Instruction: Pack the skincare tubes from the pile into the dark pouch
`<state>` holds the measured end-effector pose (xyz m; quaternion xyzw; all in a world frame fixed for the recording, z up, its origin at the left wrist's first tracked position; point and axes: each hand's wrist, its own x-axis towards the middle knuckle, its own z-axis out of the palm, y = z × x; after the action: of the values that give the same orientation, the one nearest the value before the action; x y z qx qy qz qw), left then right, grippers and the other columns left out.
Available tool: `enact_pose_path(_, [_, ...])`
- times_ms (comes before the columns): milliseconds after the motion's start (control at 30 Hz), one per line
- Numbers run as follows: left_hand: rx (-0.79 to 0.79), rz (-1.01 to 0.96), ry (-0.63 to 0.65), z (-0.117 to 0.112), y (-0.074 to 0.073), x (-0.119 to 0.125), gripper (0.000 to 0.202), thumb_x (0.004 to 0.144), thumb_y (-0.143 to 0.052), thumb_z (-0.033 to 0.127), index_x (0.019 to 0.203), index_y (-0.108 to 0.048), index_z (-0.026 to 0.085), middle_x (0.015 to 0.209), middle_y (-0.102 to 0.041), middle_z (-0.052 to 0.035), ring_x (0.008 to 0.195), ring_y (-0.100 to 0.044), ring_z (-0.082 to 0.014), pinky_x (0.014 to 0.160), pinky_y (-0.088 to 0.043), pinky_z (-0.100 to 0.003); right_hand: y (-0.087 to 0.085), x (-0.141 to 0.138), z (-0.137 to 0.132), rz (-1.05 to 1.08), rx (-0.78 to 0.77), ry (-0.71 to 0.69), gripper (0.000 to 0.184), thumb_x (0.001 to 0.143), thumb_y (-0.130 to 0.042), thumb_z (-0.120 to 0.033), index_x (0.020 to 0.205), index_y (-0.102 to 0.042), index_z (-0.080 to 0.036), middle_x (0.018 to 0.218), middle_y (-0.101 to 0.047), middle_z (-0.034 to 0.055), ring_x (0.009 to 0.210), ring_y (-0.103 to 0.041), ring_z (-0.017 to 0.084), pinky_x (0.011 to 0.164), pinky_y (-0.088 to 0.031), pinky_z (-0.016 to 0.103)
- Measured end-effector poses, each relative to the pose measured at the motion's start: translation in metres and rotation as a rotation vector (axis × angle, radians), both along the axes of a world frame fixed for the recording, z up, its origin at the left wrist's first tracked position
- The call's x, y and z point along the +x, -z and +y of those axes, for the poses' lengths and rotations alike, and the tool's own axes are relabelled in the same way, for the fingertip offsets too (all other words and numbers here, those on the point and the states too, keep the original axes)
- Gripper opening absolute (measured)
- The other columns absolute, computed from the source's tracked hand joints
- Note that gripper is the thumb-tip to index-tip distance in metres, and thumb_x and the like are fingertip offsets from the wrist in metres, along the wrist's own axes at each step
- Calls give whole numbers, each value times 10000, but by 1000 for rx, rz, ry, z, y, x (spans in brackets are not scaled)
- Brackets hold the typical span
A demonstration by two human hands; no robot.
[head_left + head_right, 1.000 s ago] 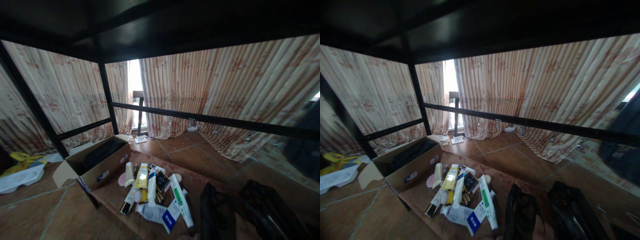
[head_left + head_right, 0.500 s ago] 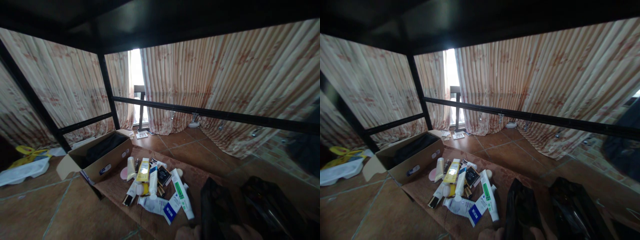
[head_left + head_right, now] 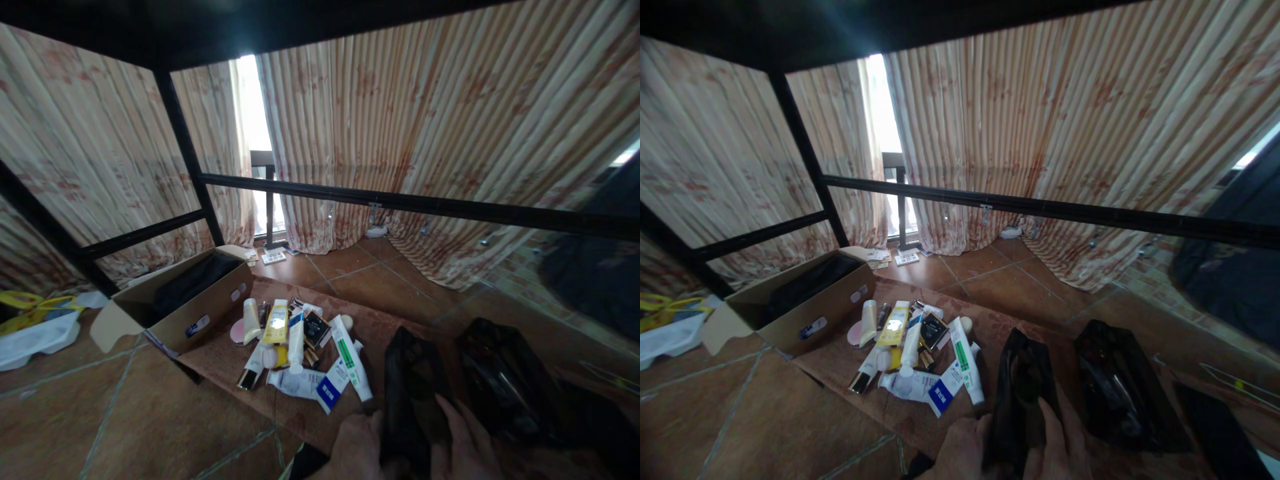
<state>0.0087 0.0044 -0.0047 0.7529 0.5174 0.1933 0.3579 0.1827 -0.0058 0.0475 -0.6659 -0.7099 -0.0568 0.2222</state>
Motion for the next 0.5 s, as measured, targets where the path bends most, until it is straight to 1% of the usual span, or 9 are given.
enact_pose_path(33, [26,-15,2,-2,-2,-2,497,679,-722,381,1115,-564,201,1000,-667,-83,927,-624,-315,830,-501,-429,-3,-5,-2,37,64,19,453,779,-394,-172,1218,-496,-125,1333,-470,177,1246,-476,314,946,-487,466])
enact_pose_path(100, [74,-72,-4,-7,-5,-7,456,699,-671,314,1122,-551,198,995,-666,-79,909,-630,-298,805,-507,-414,-11,-15,-6,97,94,76,445,803,-381,-179,1231,-499,-150,1343,-465,153,1229,-497,295,913,-518,447])
enact_pose_path(167, [84,-173,-20,-11,-9,-14,460,730,-591,199,1183,-513,201,972,-662,-61,887,-633,-250,783,-511,-368,-17,-23,-9,128,68,103,442,819,-377,-181,1241,-504,-150,1351,-459,149,1232,-495,299,918,-519,451])
enact_pose_path(233, [103,-282,-106,-12,-15,-20,522,757,-488,100,1268,-443,190,952,-651,-53,865,-631,-205,760,-514,-328,-21,-27,-11,158,20,135,446,831,-379,-185,1261,-498,-161,1374,-442,143,1227,-501,308,897,-533,457])
enact_pose_path(300, [180,-348,-206,-6,-31,-26,575,767,-408,42,1325,-386,181,1037,-623,-74,941,-615,-192,799,-514,-328,-22,-28,-13,193,-12,151,446,840,-385,-191,1273,-493,-173,1397,-425,135,1229,-501,312,885,-542,456])
enact_pose_path(333, [239,-349,-208,-1,-42,-29,592,763,-384,20,1328,-389,196,1135,-589,-85,1014,-591,-191,860,-501,-348,-23,-28,-13,210,-17,153,443,845,-388,-196,1275,-492,-177,1403,-419,132,1230,-501,312,884,-543,454])
enact_pose_path(400, [351,-279,-114,13,-71,-31,677,708,-395,-18,1338,-402,231,1336,-465,-86,1189,-495,-204,1004,-430,-395,-22,-27,-14,232,-20,148,433,858,-389,-210,1277,-495,-179,1415,-404,133,1236,-495,316,891,-541,454])
enact_pose_path(467, [441,-147,110,27,-99,-28,668,674,-436,-12,1290,-472,243,1421,-389,-67,1295,-398,-233,1074,-366,-427,-22,-27,-14,238,-16,133,425,871,-389,-224,1278,-501,-175,1425,-386,140,1249,-481,323,911,-530,465])
enact_pose_path(500, [461,-77,233,33,-110,-26,624,676,-453,1,1246,-515,245,1411,-409,-55,1282,-414,-236,1073,-368,-425,-22,-26,-14,238,-8,121,419,876,-389,-229,1273,-508,-171,1426,-380,145,1260,-469,325,926,-520,470])
